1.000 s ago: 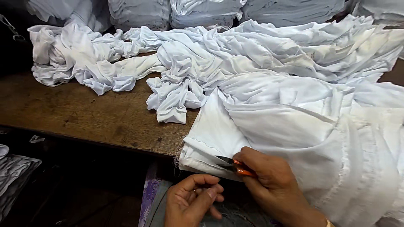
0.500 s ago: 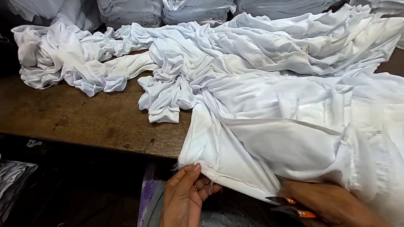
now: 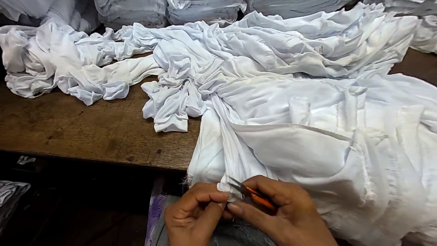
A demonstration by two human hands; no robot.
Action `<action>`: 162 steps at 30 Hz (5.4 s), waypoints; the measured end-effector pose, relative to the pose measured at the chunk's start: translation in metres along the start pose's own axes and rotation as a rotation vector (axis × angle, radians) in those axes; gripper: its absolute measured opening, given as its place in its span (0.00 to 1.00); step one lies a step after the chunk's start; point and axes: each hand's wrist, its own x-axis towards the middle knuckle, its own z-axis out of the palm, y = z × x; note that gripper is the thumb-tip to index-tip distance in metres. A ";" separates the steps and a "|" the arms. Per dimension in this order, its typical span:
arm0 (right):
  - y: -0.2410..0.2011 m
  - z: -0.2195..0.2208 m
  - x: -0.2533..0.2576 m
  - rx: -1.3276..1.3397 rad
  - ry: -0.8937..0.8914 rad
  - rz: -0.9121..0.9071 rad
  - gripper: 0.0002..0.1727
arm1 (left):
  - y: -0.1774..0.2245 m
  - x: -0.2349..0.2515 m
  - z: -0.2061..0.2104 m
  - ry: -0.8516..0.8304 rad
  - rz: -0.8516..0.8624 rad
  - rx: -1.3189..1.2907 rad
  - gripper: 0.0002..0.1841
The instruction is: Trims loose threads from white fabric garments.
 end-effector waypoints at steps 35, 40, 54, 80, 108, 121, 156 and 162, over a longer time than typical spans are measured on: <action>0.005 -0.001 -0.028 -0.695 0.069 -0.348 0.25 | 0.020 -0.005 0.003 0.089 -0.270 -0.251 0.26; 0.004 -0.002 -0.031 -0.718 0.082 -0.338 0.22 | 0.022 -0.007 0.005 0.088 -0.267 -0.231 0.28; 0.004 -0.005 -0.029 -0.733 0.036 -0.359 0.23 | 0.026 -0.009 0.009 0.043 -0.175 -0.130 0.30; 0.012 -0.012 -0.021 -0.617 0.019 -0.296 0.25 | 0.014 -0.003 0.006 0.162 -0.174 -0.116 0.09; 0.010 -0.025 -0.021 -0.453 -0.013 -0.255 0.27 | 0.016 0.007 0.009 0.118 -0.100 -0.105 0.21; 0.007 -0.017 -0.024 -0.761 0.083 -0.406 0.25 | 0.023 0.004 0.014 0.123 -0.154 -0.139 0.26; 0.007 -0.026 -0.018 0.216 0.021 -0.090 0.26 | 0.016 0.005 0.015 0.081 0.060 0.097 0.43; 0.008 -0.010 -0.013 -0.105 0.042 -0.159 0.20 | 0.020 0.006 0.021 0.012 0.047 0.075 0.39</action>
